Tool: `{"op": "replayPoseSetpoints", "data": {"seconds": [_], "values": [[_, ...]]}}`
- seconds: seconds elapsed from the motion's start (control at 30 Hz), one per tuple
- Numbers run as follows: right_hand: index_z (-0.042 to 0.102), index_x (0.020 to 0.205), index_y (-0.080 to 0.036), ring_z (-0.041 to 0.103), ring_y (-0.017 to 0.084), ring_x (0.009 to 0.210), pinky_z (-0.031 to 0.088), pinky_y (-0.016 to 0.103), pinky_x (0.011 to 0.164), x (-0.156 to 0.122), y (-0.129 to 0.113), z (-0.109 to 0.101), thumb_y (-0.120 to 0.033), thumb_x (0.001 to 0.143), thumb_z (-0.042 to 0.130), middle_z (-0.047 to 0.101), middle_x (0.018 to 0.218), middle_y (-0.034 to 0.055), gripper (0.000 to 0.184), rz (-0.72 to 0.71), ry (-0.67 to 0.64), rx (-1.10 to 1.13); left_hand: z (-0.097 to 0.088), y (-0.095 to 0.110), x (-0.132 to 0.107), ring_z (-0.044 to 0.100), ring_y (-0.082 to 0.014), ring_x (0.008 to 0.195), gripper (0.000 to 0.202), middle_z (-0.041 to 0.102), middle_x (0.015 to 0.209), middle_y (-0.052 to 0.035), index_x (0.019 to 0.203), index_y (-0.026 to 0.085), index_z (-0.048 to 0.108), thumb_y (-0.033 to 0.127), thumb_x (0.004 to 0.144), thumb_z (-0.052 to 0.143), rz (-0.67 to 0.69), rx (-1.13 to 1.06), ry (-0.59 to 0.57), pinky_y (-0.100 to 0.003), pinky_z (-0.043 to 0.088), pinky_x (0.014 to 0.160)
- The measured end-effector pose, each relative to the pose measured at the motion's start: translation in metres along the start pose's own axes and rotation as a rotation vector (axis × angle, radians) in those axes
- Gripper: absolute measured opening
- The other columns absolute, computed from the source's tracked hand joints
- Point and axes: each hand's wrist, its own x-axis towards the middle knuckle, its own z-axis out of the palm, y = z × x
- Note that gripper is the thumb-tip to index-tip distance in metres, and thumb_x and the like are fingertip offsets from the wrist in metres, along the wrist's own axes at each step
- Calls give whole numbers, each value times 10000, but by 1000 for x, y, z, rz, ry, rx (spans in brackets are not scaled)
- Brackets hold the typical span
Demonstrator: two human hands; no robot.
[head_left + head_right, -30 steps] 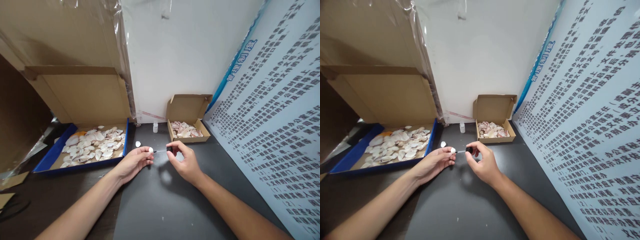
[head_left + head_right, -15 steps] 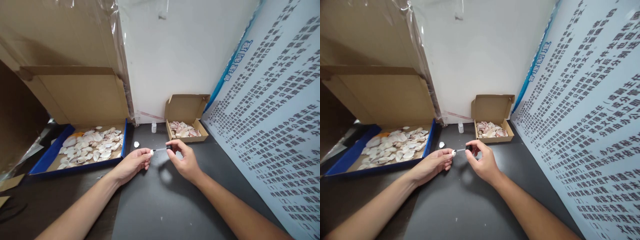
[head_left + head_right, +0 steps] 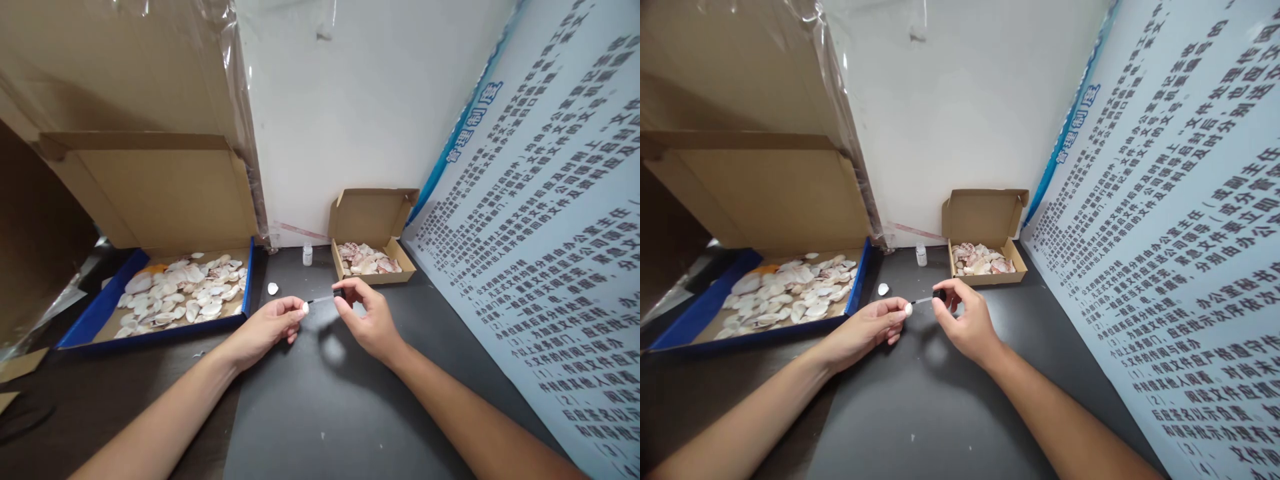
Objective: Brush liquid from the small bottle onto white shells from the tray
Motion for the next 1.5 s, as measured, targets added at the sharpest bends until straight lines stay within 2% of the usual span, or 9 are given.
{"op": "replayPoseSetpoints", "data": {"seconds": [0.47, 0.6, 0.73, 0.87, 1.5], "values": [[621, 930, -179, 525, 121, 615, 454, 240, 601, 3, 0, -2, -229, 827, 575, 583, 703, -3, 123, 17, 20, -27, 2, 3, -1, 355, -34, 566, 335, 413, 684, 48, 870, 146, 548, 434, 767, 686, -11, -3, 8, -188, 340, 541], [623, 944, -182, 532, 121, 627, 461, 241, 613, 2, 0, -2, -233, 827, 578, 587, 712, -4, 135, -17, -30, -5, 1, 2, -1, 352, -39, 561, 319, 392, 644, 57, 862, 151, 551, 425, 770, 686, -17, -22, 5, -187, 334, 540], [619, 930, -182, 524, 122, 613, 454, 242, 599, 2, 0, -2, -229, 824, 576, 585, 704, -2, 124, 5, 2, -35, 1, 1, -1, 348, -36, 560, 328, 404, 657, 52, 865, 148, 561, 434, 765, 687, -8, -23, 7, -187, 332, 538], [621, 939, -183, 528, 124, 623, 455, 244, 609, 3, 0, -2, -237, 824, 579, 584, 707, -3, 133, -10, -32, -24, 1, 1, -1, 346, -40, 561, 324, 383, 638, 58, 858, 152, 551, 430, 764, 689, -15, -28, 10, -186, 335, 539], [617, 931, -188, 525, 125, 611, 455, 245, 596, 1, 1, -2, -244, 822, 584, 583, 698, -4, 126, 11, -26, -18, -1, 1, 0, 343, -35, 547, 319, 377, 633, 62, 880, 150, 561, 410, 760, 702, -19, -87, 15, -185, 325, 522]]}}
